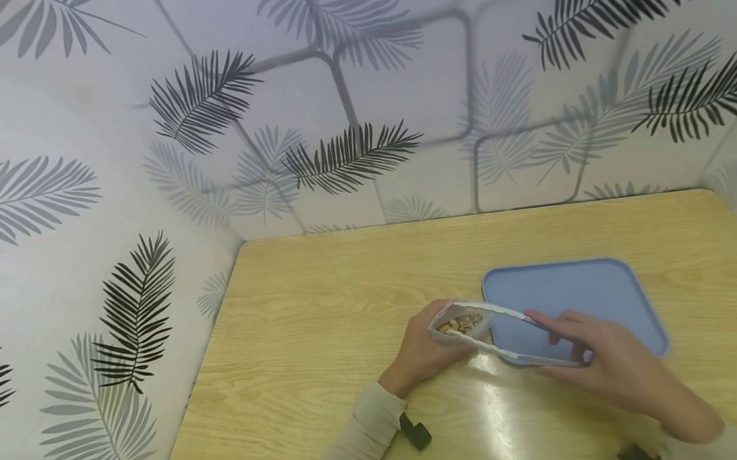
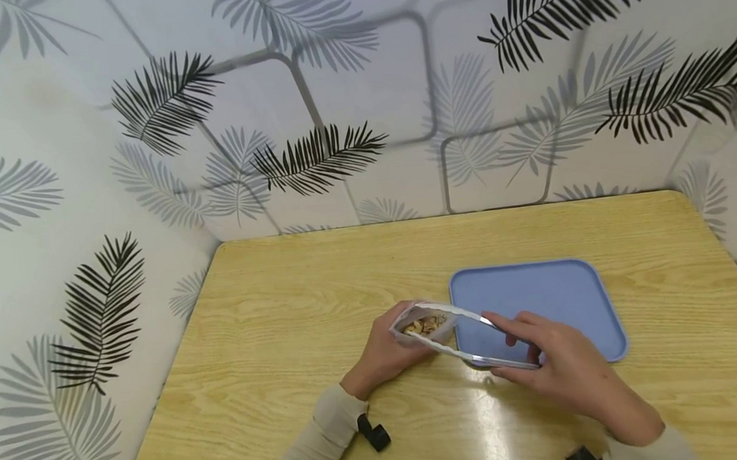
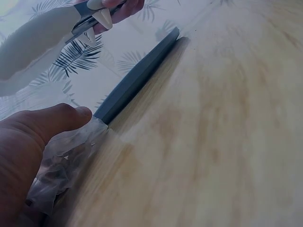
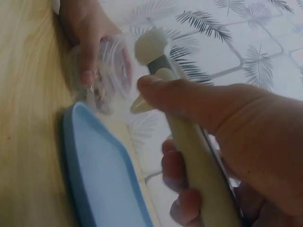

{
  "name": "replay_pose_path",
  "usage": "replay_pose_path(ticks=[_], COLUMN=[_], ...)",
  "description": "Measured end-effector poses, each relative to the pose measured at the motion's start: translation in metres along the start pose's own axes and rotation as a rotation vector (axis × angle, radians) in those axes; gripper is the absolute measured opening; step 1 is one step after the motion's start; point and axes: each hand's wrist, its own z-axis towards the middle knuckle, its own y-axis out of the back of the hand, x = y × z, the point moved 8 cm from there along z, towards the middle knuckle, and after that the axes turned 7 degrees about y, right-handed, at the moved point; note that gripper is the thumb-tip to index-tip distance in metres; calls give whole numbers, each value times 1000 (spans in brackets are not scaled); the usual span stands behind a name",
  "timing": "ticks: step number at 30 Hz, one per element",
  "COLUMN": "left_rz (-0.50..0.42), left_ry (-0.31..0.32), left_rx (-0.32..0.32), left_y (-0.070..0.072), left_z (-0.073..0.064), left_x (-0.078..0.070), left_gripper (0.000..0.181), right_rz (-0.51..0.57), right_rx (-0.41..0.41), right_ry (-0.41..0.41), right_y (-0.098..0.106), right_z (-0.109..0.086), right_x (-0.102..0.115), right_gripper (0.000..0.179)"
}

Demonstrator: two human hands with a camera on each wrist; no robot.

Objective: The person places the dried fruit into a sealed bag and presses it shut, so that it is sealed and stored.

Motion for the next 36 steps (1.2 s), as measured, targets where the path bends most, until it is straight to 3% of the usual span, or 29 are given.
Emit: replay_pose_path(ticks=[7,15,22,27,32,36], left_rz=[-2,-48,-26,-16,-18,-19], left_ry=[-33,-22,-3,-17,-28,-32], left_rx=[-10,-11,0,-9,-17,-16], left_y=[1,1,-1,-1,-1,-1], left_z=[1,1,0,0,1,1], left_x=[-4,-3,-3,-3,-2,-2], left_gripper=[66,63,63,63,63,62], right_rz=[-2,-18,-91,-55,-41,-39], right_rx=[-75,-155,-113,-127,-182,-199], right_ry=[-116,-207,-324,-412,-430,-448], right_y=[13,32,51,60,69,71], right_z=[-12,-27,-56,-75,-89,-96], right_x=[-15,-46,-78,-102,-118,-123], right_gripper=[115,117,121,116,91,82])
